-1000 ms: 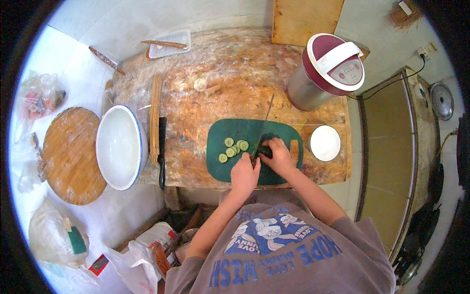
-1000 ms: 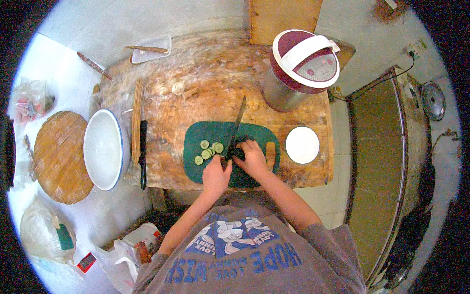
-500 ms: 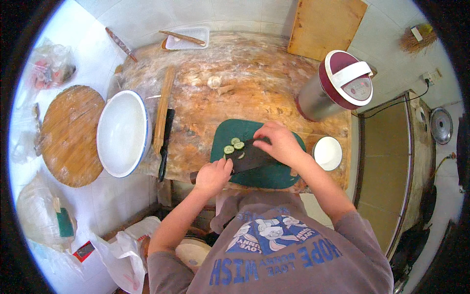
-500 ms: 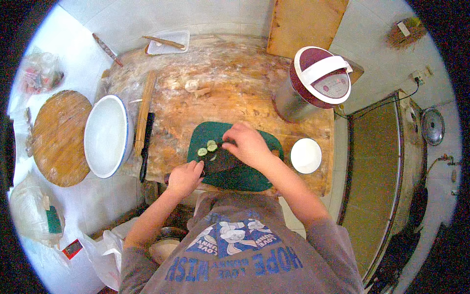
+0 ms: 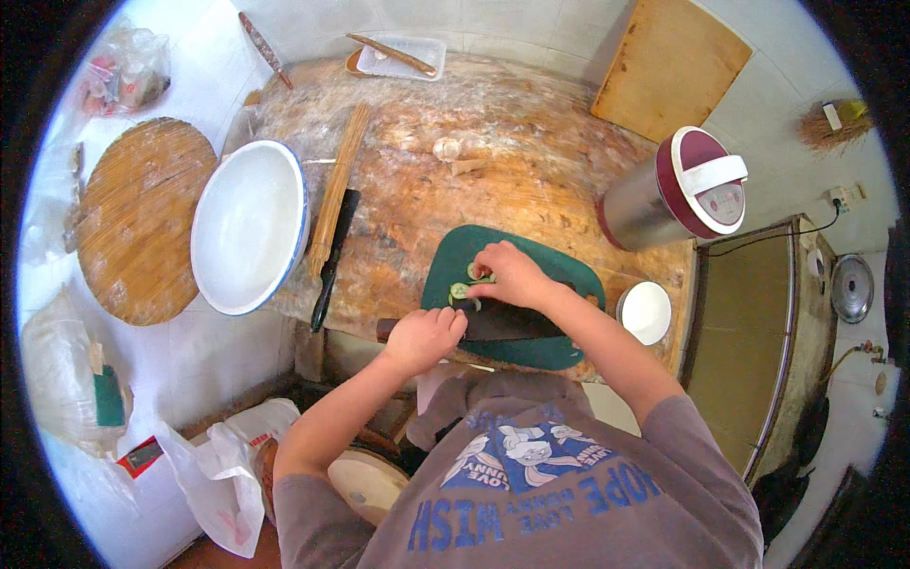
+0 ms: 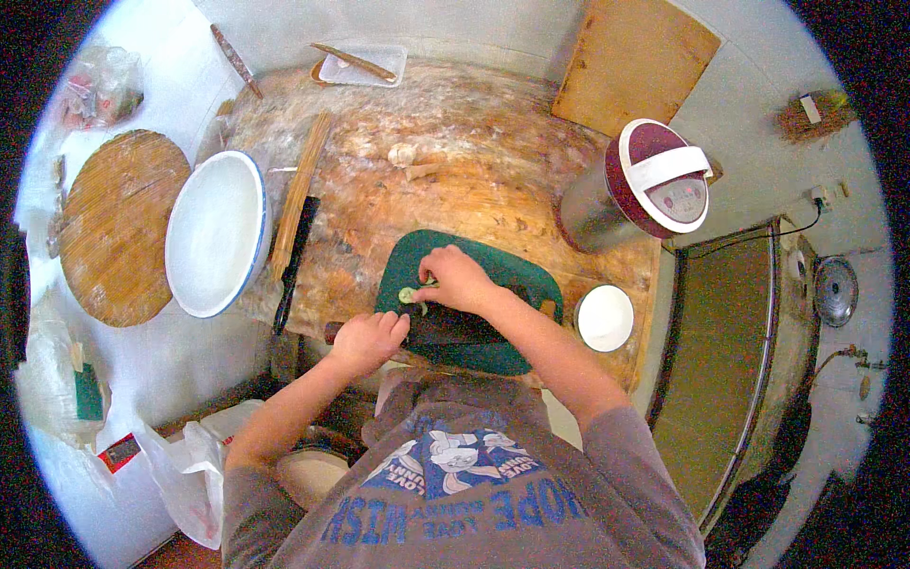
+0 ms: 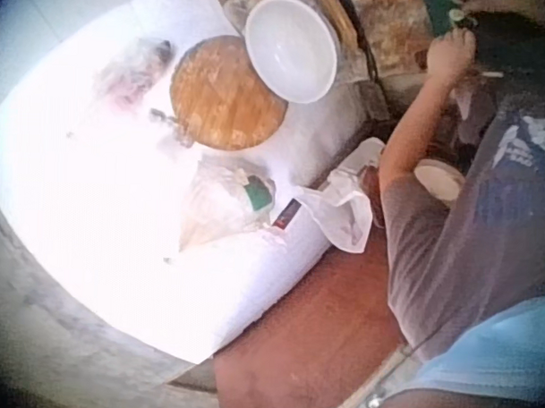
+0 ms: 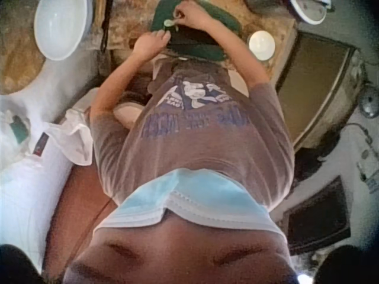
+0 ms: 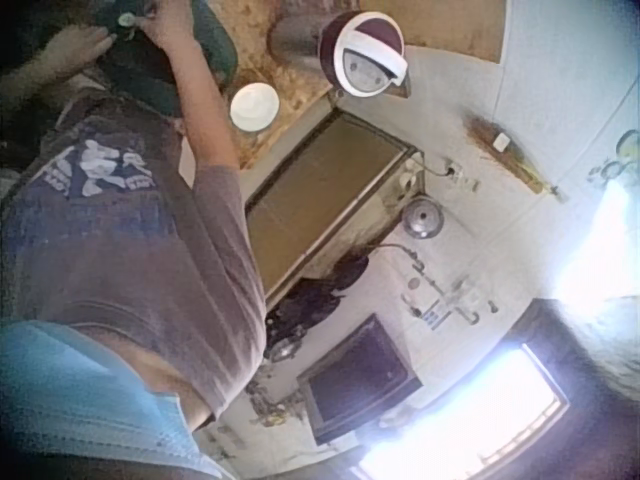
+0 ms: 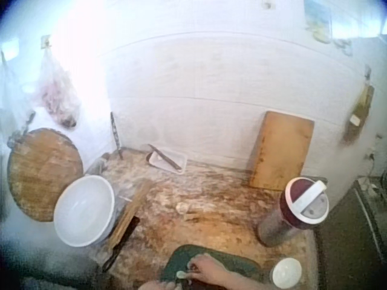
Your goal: The person picks up a cucumber and a bowl, moves to a workspace, and slices the cucumber into rounds using a knife on a green cutting board, then places the slices into the bowl and picks up a head of garlic.
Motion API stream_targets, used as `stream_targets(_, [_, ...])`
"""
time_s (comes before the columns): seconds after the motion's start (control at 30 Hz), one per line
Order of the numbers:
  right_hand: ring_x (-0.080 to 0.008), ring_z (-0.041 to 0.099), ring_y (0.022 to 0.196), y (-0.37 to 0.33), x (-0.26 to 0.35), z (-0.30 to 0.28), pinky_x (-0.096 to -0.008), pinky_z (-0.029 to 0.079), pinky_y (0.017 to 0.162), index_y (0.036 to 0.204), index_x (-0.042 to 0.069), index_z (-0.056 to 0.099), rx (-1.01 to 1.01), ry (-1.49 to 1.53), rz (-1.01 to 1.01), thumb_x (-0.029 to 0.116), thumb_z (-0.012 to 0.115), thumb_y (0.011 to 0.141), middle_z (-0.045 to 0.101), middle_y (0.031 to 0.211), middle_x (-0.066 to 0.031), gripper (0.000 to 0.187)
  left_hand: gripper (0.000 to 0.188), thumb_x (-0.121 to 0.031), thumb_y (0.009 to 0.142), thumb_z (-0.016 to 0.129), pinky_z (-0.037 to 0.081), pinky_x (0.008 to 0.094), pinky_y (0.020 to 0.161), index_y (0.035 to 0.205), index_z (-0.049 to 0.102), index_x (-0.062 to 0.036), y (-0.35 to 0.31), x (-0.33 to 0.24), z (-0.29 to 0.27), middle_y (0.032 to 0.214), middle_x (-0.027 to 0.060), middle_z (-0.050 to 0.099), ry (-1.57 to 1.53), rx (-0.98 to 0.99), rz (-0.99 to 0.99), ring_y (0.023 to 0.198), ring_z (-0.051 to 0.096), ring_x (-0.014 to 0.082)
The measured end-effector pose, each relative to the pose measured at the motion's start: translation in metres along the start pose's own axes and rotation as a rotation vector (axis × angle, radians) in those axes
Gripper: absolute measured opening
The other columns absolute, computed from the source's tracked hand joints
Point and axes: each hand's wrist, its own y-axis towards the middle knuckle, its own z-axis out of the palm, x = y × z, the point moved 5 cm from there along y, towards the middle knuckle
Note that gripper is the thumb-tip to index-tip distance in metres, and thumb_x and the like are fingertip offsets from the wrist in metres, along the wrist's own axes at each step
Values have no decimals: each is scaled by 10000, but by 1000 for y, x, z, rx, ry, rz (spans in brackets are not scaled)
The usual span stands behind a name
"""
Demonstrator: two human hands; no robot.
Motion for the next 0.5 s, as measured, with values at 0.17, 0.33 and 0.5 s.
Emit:
stream_targets(0.17, [-288,502,824,14,-26,28,-375,426,716,789,53,563,-55,-131,184,327,718,694,539,804,-105,328,304,-155,735,526,494,342,517,1017,517,-40,0,-1,-3,747,61,528,-40,3,14,659,587,220])
stream_targets(0.33, [-278,508,836,9,-22,9,-364,427,736,769,62,567,107,116,156,355,744,660,542,827,-104,359,295,-146,745,519,496,352,514,1019,520,-37,-2,-1,-7,743,70,530,-64,13,-9,652,588,237])
stream_targets(0.5, [-310,523,869,8,-21,15,-391,443,741,741,68,583,32,-55,144,361,716,684,555,856,-126,327,306,-139,744,515,495,363,512,1035,521,-43,-4,1,-9,758,76,540,-78,31,17,660,595,238])
